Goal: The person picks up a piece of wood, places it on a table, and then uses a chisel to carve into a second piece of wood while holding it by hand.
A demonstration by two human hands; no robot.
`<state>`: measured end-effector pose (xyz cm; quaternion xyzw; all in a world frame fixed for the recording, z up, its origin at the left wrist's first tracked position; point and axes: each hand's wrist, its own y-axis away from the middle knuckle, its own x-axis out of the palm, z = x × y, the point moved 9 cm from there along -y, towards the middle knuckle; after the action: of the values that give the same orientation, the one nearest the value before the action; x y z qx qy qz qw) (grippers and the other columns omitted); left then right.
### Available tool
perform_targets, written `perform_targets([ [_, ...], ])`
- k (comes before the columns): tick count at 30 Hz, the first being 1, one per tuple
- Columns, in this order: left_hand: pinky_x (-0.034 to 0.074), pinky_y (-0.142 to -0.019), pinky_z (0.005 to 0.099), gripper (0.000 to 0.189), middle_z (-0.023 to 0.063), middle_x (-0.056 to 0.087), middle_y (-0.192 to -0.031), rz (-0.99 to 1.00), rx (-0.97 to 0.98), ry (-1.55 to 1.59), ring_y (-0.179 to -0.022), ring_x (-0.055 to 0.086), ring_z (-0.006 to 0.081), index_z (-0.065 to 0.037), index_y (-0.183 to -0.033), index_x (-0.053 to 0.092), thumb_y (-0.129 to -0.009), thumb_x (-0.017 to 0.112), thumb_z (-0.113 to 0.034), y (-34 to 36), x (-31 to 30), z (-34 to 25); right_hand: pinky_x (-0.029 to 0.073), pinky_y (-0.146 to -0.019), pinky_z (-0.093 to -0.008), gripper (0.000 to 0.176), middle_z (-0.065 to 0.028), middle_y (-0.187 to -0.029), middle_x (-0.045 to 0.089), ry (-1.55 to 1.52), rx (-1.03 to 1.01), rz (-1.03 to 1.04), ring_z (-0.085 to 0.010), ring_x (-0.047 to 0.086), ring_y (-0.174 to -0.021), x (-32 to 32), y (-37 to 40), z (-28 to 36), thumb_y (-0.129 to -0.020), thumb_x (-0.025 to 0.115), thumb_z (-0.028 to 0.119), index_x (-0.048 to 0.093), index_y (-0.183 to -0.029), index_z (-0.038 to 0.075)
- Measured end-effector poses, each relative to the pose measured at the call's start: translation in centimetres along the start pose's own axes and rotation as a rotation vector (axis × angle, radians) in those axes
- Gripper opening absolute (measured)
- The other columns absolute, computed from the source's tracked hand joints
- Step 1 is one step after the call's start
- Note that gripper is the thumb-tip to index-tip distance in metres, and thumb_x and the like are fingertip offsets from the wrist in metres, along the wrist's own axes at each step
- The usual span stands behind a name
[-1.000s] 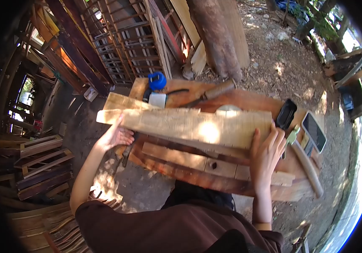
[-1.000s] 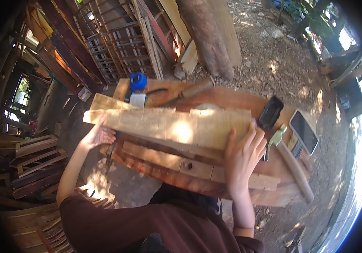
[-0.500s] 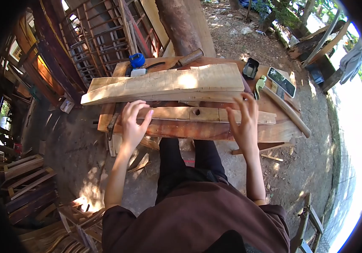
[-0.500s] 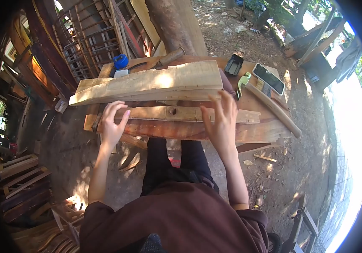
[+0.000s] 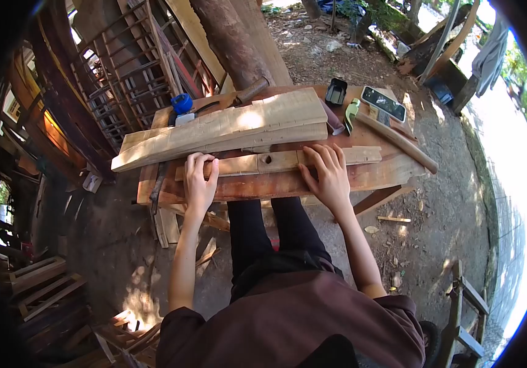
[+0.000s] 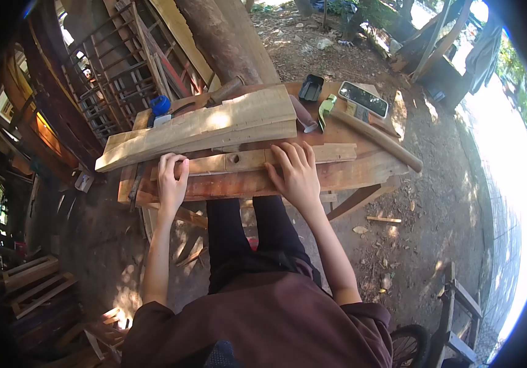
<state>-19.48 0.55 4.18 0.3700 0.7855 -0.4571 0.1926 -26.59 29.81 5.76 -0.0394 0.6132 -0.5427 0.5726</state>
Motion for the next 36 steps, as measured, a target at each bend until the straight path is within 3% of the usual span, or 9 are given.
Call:
perform_targets([
  [6,0.044,-0.090,0.0423,0.021,0.0133,0.059,-0.104,0.020,0.047,-0.019,-0.101,0.057,0.0336,-0.004,-0.097,0.065,-0.093,0.064,-0.024,0.0,0.0,-0.2,0.035,-0.108,-0.0475,0.048,-0.0109,-0.113,0.061,0.000,0.013,-0.005,-0.0277,0.057,-0.112,-0.5,-0.3,0.3,-0.083,0.074,0.034,0.061,-0.119,0.005],
  [17,0.042,-0.094,0.0434,0.026,0.0134,0.059,-0.106,0.008,0.087,-0.004,-0.103,0.056,0.0329,-0.002,-0.099,0.065,-0.094,0.064,-0.027,0.3,-0.1,-0.6,0.037,-0.106,-0.0449,0.042,-0.0087,-0.114,0.061,0.044,0.000,0.011,-0.0289,0.056,-0.113,-0.2,0.1,0.4,-0.087,0.070,0.039,0.063,-0.115,0.009],
  [27,0.042,-0.096,0.0440,0.030,0.0142,0.061,-0.106,-0.011,0.078,0.082,-0.103,0.057,0.0333,-0.003,-0.109,0.061,-0.091,0.066,-0.027,0.2,-0.8,-0.5,0.038,-0.107,-0.0456,0.044,-0.0106,-0.113,0.061,0.057,-0.023,0.074,-0.0302,0.056,-0.115,0.2,-0.8,1.5,-0.082,0.075,0.031,0.062,-0.117,0.006],
  [36,0.043,-0.095,0.0439,0.026,0.0118,0.061,-0.104,-0.027,0.087,0.044,-0.102,0.058,0.0317,-0.006,-0.103,0.063,-0.088,0.069,-0.025,0.1,-1.1,-0.5,0.035,-0.108,-0.0494,0.047,-0.0147,-0.116,0.061,0.088,0.010,0.107,-0.0344,0.055,-0.115,1.1,-0.6,0.9,-0.078,0.077,0.025,0.062,-0.117,0.003],
])
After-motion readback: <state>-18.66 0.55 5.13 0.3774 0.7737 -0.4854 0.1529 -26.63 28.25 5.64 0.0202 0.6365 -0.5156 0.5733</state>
